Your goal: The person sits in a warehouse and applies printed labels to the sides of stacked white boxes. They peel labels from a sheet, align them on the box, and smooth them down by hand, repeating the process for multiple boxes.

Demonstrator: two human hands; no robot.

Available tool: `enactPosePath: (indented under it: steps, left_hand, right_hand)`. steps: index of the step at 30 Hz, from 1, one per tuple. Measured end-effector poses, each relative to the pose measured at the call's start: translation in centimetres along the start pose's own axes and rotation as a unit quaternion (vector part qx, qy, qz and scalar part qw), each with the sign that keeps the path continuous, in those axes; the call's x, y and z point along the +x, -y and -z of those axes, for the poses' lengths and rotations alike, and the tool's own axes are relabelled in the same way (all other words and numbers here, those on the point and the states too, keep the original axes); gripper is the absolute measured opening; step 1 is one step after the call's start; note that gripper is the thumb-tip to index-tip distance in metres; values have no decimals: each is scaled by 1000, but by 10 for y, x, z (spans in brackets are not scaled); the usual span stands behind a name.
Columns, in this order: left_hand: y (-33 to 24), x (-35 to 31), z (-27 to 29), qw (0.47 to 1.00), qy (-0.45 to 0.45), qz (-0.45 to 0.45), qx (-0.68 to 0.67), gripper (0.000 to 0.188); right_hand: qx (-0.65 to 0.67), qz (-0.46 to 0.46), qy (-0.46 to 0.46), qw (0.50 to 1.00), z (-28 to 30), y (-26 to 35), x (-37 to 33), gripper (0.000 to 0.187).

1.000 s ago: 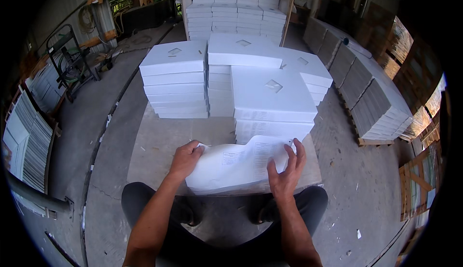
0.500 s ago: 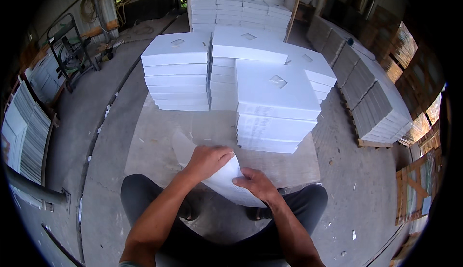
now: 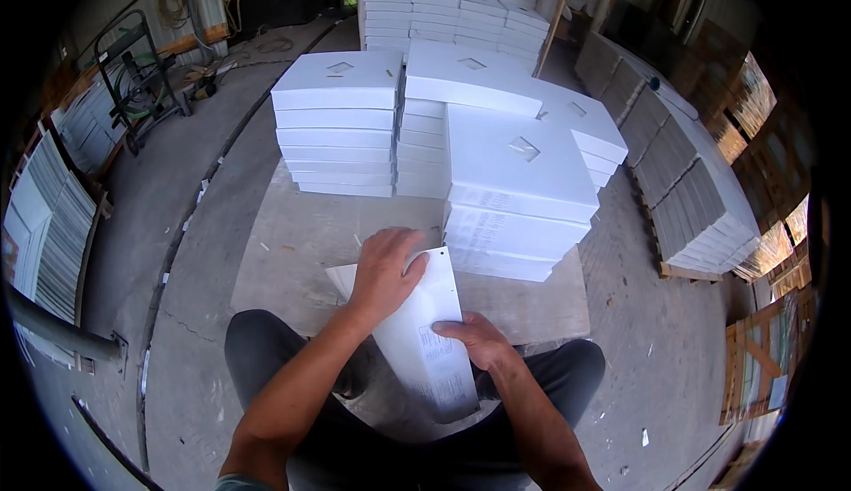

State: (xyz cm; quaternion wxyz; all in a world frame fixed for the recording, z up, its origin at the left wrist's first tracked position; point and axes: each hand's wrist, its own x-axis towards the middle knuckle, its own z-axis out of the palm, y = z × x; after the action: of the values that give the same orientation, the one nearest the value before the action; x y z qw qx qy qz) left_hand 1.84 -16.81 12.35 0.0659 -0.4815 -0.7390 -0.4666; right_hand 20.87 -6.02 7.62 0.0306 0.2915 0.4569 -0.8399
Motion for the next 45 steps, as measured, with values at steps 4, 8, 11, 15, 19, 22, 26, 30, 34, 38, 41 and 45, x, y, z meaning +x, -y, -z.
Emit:
enactPosePath:
  steps: [4,8,11,15,19,22,26,30,34,38,41,45]
  left_hand:
    - [3,-5,7,990,-119,-7,71,32]
    - [10,-27,0,972,84,216,-34,45]
    - [-1,-36,-9,895,255,293,-221,59]
    - [-27,-40,-9,849,359,219,-320,66]
    - [-21,-50,-23,839,346,239,-346,54]
    - [-12,-50,-29,839,337,271,-330,48]
    - [-11,-46,-23,857,342,300,-242,44]
    - [10,-53,-31,857,337,324,-217,43]
    - [14,-53,-33,852,359,289,-250,41]
    - [19,-63,-38,817,383,265,-340,35]
    - [12,-61,-28,798,413,263,-352,32]
    - [5,-56,-17,794,466,238,-310,31]
  right_hand:
    - [108,109,-26,988,10,3,-3,30]
    - [170,186,-19,968,10,8,-7,27]
    - [179,207,-12,962,6,9,-9,28]
    - [179,204,-9,962,8,9,-11,29]
    - [163,199,-37,966,6,9,-10,29]
    - [146,218,-98,960,5,8,-4,27]
    - [-6,305,-244,921,8,11,-4,27]
    - [-272,436,-367,775,0,23,-14,30]
    - [-445,519,-323,655,-7,27,-24,35]
    - [-507,523,-238,642,-17,24,-21,38]
    - [-532,506,-208,646,-21,24,-23,39]
    - [-546,501,-195,643,-23,25,-29,41]
